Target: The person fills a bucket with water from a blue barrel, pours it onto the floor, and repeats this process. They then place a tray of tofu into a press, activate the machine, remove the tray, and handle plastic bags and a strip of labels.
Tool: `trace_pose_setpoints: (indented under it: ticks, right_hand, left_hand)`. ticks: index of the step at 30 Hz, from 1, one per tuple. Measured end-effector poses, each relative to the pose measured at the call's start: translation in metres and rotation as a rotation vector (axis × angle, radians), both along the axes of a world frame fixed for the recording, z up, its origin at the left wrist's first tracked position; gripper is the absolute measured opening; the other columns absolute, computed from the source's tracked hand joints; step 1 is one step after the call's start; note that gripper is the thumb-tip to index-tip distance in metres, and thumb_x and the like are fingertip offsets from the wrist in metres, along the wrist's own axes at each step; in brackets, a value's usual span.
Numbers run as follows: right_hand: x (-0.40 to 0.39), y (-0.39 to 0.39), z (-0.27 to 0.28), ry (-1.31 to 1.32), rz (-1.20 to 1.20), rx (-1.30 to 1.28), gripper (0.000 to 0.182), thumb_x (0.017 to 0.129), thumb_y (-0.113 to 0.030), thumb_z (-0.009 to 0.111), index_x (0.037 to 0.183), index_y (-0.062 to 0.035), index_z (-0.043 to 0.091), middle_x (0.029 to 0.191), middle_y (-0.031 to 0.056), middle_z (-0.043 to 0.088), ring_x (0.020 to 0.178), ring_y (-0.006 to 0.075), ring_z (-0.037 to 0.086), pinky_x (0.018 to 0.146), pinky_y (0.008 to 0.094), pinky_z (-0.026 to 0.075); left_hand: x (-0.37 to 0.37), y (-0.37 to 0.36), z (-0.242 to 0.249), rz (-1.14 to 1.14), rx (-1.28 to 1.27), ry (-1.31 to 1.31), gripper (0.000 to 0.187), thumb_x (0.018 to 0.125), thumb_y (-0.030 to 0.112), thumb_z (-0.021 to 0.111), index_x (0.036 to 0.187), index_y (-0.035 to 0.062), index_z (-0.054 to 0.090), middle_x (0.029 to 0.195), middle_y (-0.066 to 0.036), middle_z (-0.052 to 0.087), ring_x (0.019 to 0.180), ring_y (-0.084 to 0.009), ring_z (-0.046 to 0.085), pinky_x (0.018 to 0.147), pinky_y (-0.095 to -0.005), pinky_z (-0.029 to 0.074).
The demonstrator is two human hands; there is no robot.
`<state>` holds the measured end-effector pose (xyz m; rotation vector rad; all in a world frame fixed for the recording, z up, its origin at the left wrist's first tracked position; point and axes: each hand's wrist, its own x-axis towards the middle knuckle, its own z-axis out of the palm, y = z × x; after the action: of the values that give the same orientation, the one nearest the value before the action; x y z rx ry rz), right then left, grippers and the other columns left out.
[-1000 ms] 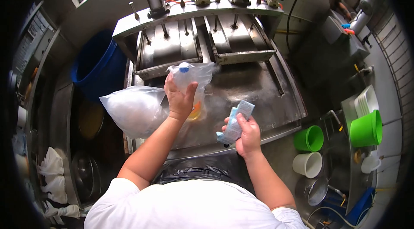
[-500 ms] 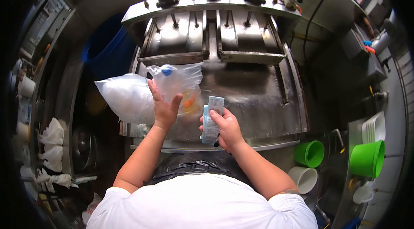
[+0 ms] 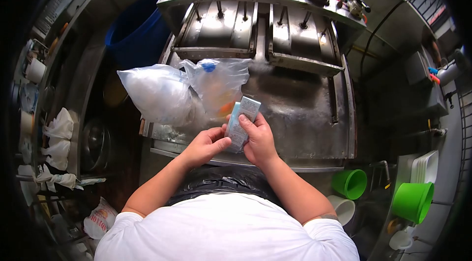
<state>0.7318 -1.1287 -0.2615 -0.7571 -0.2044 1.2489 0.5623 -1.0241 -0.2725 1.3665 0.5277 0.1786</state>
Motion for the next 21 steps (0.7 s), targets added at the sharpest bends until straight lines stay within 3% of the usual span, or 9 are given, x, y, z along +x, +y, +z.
trace_pose_setpoints:
  ticks: [5,7,16,20,21]
  right_hand:
    - [-0.011,0.006,-0.005,-0.079,-0.052,0.029,0.032,0.106,-0.012,0.063,0.136,-0.0051,0.054,0.122,0.0129,0.069,0.112,0.0274,0.071,0.099,0.0444,0.059]
    - [-0.011,0.005,-0.009,-0.109,-0.047,0.014,0.039,0.105,-0.015,0.065,0.14,-0.005,0.051,0.131,0.0164,0.067,0.119,0.0324,0.068,0.105,0.0497,0.055]
    - [-0.023,-0.001,-0.04,-0.219,0.019,-0.06,0.045,0.105,-0.017,0.067,0.144,-0.0054,0.049,0.135,0.0135,0.065,0.126,0.0263,0.063,0.112,0.0461,0.047]
    - [-0.019,-0.006,-0.031,-0.083,0.079,-0.092,0.05,0.105,-0.022,0.068,0.147,-0.0063,0.047,0.139,0.0124,0.062,0.127,0.0267,0.062,0.111,0.047,0.049]
    - [-0.014,-0.007,-0.034,-0.091,0.093,-0.117,0.052,0.105,-0.027,0.069,0.148,-0.0071,0.046,0.138,0.0107,0.062,0.125,0.0255,0.063,0.105,0.0462,0.053]
  left_hand:
    - [-0.009,0.016,0.004,0.003,-0.006,0.124,0.034,0.106,0.029,0.068,0.118,-0.0027,0.069,0.104,-0.006,0.072,0.094,-0.0117,0.065,0.084,-0.0312,0.054]
    - [-0.014,0.019,0.003,0.016,-0.033,0.093,0.03,0.107,0.028,0.066,0.111,-0.0011,0.069,0.097,-0.005,0.07,0.089,-0.0111,0.063,0.08,-0.0311,0.053]
    - [-0.028,0.031,0.004,-0.097,0.233,0.128,0.028,0.105,0.026,0.066,0.114,-0.0005,0.07,0.095,-0.005,0.07,0.088,-0.0113,0.062,0.079,-0.0321,0.052]
    - [-0.038,0.058,0.01,-0.225,0.089,0.216,0.029,0.103,0.025,0.068,0.113,-0.0017,0.071,0.092,-0.004,0.071,0.086,-0.0128,0.063,0.08,-0.0329,0.052]
    - [-0.04,0.068,0.014,-0.277,0.129,0.239,0.028,0.103,0.025,0.068,0.113,-0.0012,0.071,0.093,-0.002,0.07,0.087,-0.0108,0.061,0.08,-0.0313,0.052]
